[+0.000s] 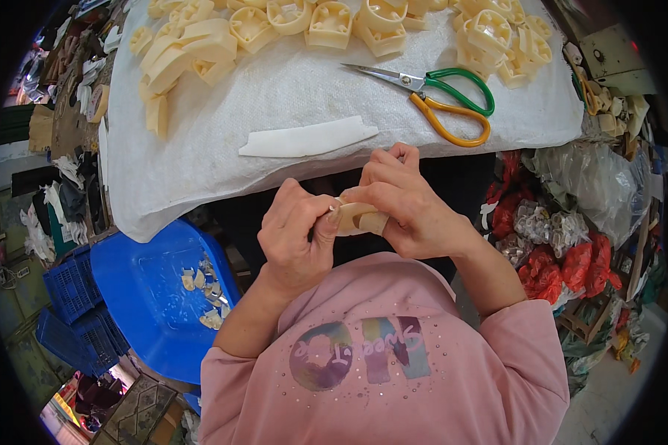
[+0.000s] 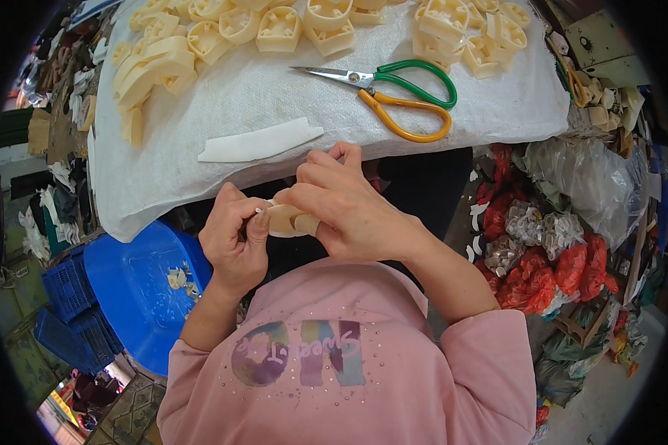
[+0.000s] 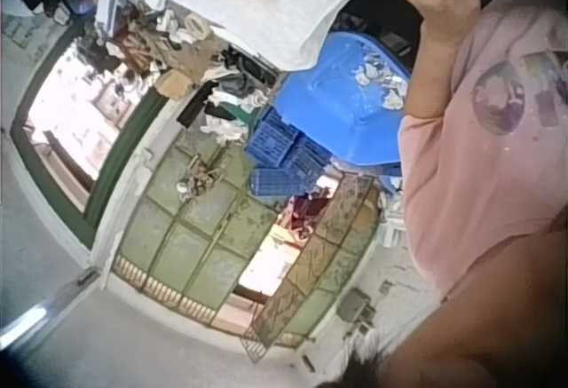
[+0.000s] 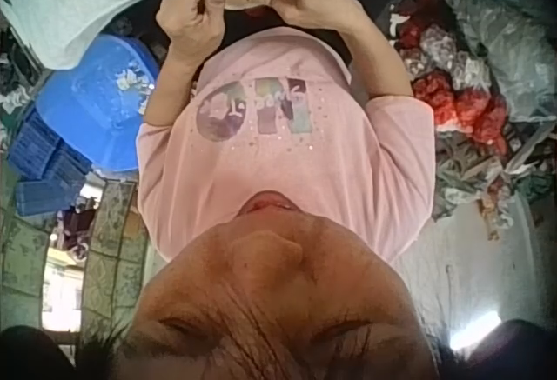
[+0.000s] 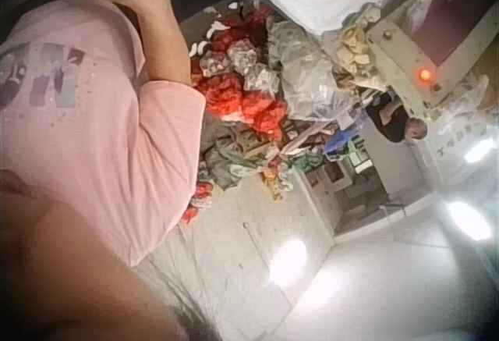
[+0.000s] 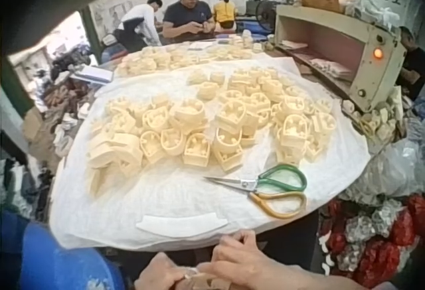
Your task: Applying a white reinforcement strip to yellow plastic shoe heel components and trimming the excess with scissors.
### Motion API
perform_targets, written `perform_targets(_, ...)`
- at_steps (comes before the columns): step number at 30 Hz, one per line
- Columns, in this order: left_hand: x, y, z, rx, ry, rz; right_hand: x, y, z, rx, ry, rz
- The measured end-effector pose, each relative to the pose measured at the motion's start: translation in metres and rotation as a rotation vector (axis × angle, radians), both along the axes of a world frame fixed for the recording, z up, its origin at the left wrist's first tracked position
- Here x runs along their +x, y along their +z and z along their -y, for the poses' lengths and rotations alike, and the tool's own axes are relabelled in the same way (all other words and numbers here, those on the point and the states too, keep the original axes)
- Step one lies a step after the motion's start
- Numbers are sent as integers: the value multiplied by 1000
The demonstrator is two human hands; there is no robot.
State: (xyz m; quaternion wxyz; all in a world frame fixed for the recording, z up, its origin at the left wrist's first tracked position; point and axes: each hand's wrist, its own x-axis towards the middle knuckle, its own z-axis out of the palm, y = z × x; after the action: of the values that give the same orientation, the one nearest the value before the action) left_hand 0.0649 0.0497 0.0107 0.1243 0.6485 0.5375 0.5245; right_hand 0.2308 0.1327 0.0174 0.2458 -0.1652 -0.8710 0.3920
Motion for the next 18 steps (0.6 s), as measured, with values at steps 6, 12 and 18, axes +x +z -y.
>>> perform_targets(6, -5, -6, -5, 72, -76, -76, 0, 6, -1, 22, 64, 81)
perform_targets(12, 10, 6, 2, -22, 6, 275, 0, 6, -8, 86, -5, -53)
perform_targets(18, -3, -4, 7, 175, 40, -85, -3, 10, -8, 291, -16, -50)
